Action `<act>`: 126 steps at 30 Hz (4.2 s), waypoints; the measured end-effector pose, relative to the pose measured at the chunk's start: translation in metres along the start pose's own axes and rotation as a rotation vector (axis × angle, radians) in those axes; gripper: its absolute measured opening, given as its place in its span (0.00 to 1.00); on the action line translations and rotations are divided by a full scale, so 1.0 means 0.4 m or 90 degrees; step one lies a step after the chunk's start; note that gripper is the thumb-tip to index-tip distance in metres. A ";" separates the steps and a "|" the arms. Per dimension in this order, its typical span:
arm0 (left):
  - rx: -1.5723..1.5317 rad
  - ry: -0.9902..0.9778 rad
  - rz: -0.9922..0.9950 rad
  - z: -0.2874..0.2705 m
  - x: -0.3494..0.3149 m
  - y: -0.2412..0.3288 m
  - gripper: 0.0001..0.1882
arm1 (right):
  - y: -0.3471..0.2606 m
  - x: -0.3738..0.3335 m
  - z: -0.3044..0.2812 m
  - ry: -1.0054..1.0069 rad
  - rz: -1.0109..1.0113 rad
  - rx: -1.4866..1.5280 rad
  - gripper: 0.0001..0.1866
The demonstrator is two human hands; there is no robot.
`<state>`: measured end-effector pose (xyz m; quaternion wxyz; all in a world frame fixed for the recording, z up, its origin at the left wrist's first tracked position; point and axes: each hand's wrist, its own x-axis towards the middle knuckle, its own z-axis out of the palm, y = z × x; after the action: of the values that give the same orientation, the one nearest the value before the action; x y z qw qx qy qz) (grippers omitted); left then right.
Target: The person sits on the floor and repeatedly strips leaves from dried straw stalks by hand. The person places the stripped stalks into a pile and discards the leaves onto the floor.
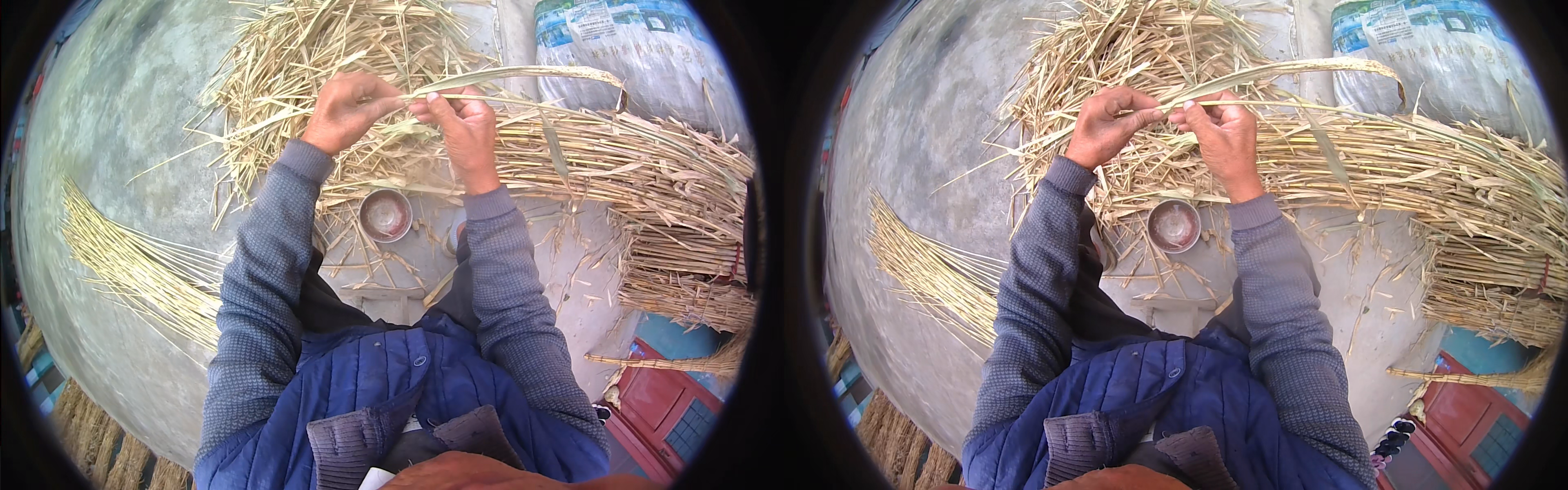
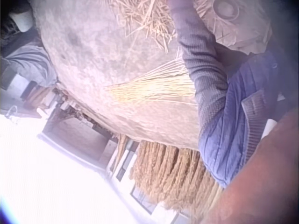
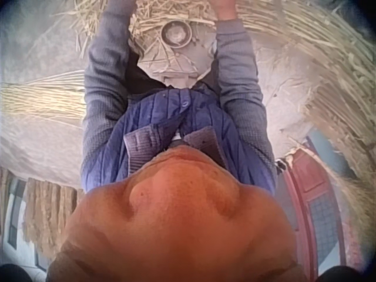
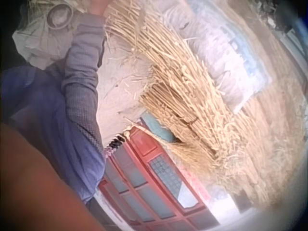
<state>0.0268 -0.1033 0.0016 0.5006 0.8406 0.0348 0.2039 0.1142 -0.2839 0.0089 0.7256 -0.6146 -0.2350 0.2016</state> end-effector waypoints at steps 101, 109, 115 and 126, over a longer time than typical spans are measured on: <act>0.167 0.070 0.103 -0.065 0.003 -0.053 0.16 | 0.058 0.019 -0.015 -0.006 0.118 0.161 0.10; 0.118 -0.081 -0.114 -0.071 0.003 -0.032 0.12 | 0.027 0.025 -0.048 0.050 0.119 0.130 0.13; 0.011 -0.058 -0.138 -0.006 -0.003 -0.022 0.14 | 0.023 0.014 -0.035 0.032 0.133 0.136 0.13; -0.083 0.206 -0.240 -0.110 0.015 -0.064 0.10 | 0.026 0.012 -0.067 0.053 0.151 0.052 0.09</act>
<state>0.0195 -0.0527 0.0001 0.5710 0.7414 0.2573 0.2409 0.1337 -0.3006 -0.0047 0.7303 -0.6159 -0.1217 0.2695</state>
